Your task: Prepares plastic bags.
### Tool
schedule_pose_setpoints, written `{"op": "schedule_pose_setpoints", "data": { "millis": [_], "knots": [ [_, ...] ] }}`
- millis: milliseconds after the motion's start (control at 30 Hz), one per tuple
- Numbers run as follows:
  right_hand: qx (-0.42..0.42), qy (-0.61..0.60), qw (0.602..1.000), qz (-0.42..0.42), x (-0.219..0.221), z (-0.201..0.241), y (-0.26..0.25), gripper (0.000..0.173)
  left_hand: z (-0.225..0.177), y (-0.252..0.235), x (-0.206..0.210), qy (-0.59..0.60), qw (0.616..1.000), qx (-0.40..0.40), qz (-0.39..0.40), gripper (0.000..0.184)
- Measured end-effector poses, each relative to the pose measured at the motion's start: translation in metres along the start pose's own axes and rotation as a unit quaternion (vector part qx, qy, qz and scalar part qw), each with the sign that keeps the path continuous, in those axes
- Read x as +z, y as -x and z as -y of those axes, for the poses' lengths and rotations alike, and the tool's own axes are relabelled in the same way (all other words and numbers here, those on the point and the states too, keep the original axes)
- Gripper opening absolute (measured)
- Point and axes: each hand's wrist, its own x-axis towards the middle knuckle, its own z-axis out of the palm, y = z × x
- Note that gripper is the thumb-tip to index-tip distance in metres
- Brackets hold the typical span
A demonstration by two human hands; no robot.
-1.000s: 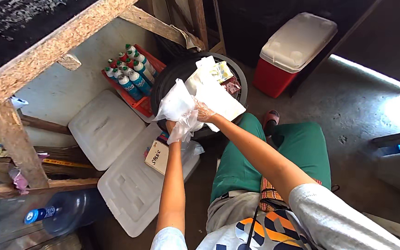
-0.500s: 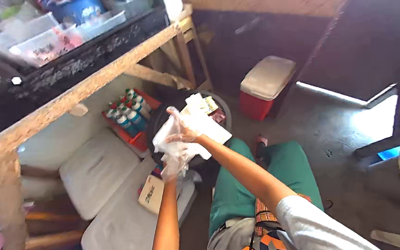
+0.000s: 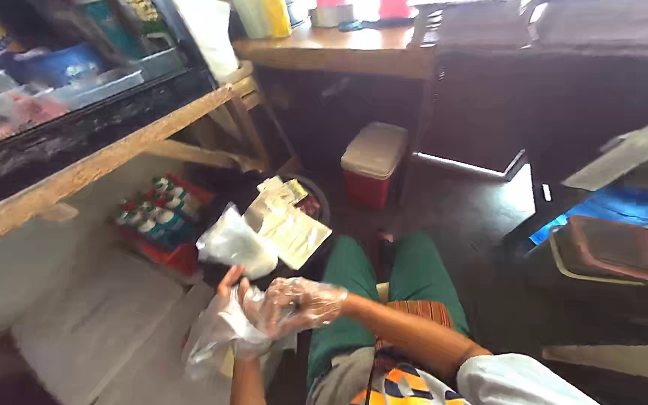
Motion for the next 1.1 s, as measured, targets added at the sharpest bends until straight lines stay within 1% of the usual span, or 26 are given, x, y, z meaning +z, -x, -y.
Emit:
{"op": "schedule_pose_setpoints", "data": {
  "millis": [33, 67, 100, 167, 200, 233, 300, 333, 367, 400, 467, 500, 533, 567, 600, 667, 700, 733, 800, 867, 900, 933, 967, 1000, 1033, 1100],
  "knots": [
    [-0.020, 0.039, 0.998, 0.050, -0.008, 0.008, 0.008, 0.012, -0.010, -0.008, 0.001, 0.003, 1.000, 0.011, -0.024, 0.044],
    [-0.013, 0.091, 0.991, 0.093, -0.015, 0.015, 0.019, 0.010, -0.020, -0.017, 0.003, 0.002, 0.998, 0.019, -0.056, 0.043],
    [0.017, 0.144, 0.981, 0.129, -0.023, 0.021, 0.032, 0.010, -0.032, -0.023, 0.001, 0.007, 0.998, 0.015, -0.059, 0.042],
    [0.122, 0.202, 0.957, 0.171, -0.038, 0.026, 0.060, 0.015, -0.049, -0.030, -0.004, 0.032, 0.998, 0.039, -0.030, 0.039],
    [0.165, 0.208, 0.950, 0.161, -0.046, 0.024, 0.076, 0.017, -0.057, -0.030, -0.004, 0.038, 0.997, 0.064, -0.014, 0.037],
    [0.197, 0.199, 0.952, 0.120, -0.053, 0.022, 0.090, 0.018, -0.064, -0.029, -0.001, 0.045, 0.995, 0.091, 0.001, 0.035],
    [0.237, 0.152, 0.959, -0.017, -0.064, 0.026, 0.102, 0.024, -0.078, -0.023, 0.010, 0.039, 0.989, 0.142, 0.032, 0.034],
    [0.227, 0.140, 0.960, -0.089, -0.067, 0.030, 0.100, 0.030, -0.083, -0.021, 0.019, 0.026, 0.986, 0.164, 0.034, 0.033],
    [0.199, 0.132, 0.960, -0.147, -0.068, 0.035, 0.095, 0.036, -0.085, -0.019, 0.028, 0.018, 0.982, 0.182, 0.036, 0.032],
    [0.167, 0.126, 0.961, -0.179, -0.068, 0.040, 0.087, 0.043, -0.086, -0.017, 0.037, 0.017, 0.979, 0.198, 0.039, 0.032],
    [0.130, 0.144, 0.964, -0.180, -0.058, 0.054, 0.069, 0.067, -0.089, -0.015, 0.054, 0.010, 0.975, 0.220, 0.039, 0.030],
    [0.127, 0.176, 0.962, -0.163, -0.049, 0.059, 0.060, 0.082, -0.091, -0.013, 0.060, -0.002, 0.973, 0.227, 0.036, 0.031],
    [0.129, 0.213, 0.957, -0.147, -0.039, 0.062, 0.051, 0.091, -0.092, -0.011, 0.063, -0.018, 0.971, 0.235, 0.036, 0.033],
    [0.120, 0.246, 0.951, -0.144, -0.030, 0.060, 0.046, 0.088, -0.092, -0.010, 0.065, -0.030, 0.970, 0.239, 0.032, 0.035],
    [0.092, 0.265, 0.945, -0.167, -0.023, 0.054, 0.044, 0.073, -0.093, -0.010, 0.068, -0.036, 0.970, 0.237, 0.028, 0.036],
    [0.028, 0.265, 0.929, -0.258, -0.022, 0.040, 0.043, 0.035, -0.094, -0.012, 0.069, -0.027, 0.976, 0.214, 0.033, 0.035],
    [0.014, 0.244, 0.928, -0.281, -0.030, 0.038, 0.046, 0.021, -0.093, -0.014, 0.068, -0.012, 0.981, 0.187, 0.041, 0.035],
    [0.014, 0.219, 0.930, -0.294, -0.040, 0.038, 0.051, 0.016, -0.089, -0.016, 0.065, 0.008, 0.985, 0.160, 0.056, 0.034],
    [0.035, 0.157, 0.930, -0.331, -0.054, 0.039, 0.062, 0.017, -0.082, -0.018, 0.057, 0.050, 0.987, 0.098, 0.115, 0.035],
    [0.050, 0.098, 0.928, -0.356, -0.061, 0.037, 0.069, 0.013, -0.080, -0.015, 0.057, 0.099, 0.977, 0.049, 0.185, 0.045],
    [0.056, 0.085, 0.926, -0.363, -0.062, 0.036, 0.072, 0.013, -0.081, -0.013, 0.059, 0.115, 0.971, 0.031, 0.208, 0.049],
    [0.064, 0.080, 0.924, -0.369, -0.062, 0.036, 0.074, 0.013, -0.083, -0.010, 0.062, 0.125, 0.967, 0.019, 0.220, 0.047],
    [0.071, 0.071, 0.923, -0.372, -0.061, 0.036, 0.077, 0.014, -0.085, -0.007, 0.066, 0.137, 0.966, 0.009, 0.217, 0.038],
    [0.076, 0.059, 0.922, -0.374, -0.059, 0.036, 0.079, 0.014, -0.088, -0.005, 0.071, 0.146, 0.969, 0.002, 0.201, 0.023],
    [0.082, 0.050, 0.922, -0.375, -0.058, 0.036, 0.081, 0.014, -0.091, -0.004, 0.075, 0.148, 0.973, -0.003, 0.179, 0.012],
    [0.099, 0.038, 0.920, -0.376, -0.053, 0.035, 0.085, 0.013, -0.096, -0.001, 0.080, 0.139, 0.981, -0.018, 0.136, 0.017]
  ]
}}
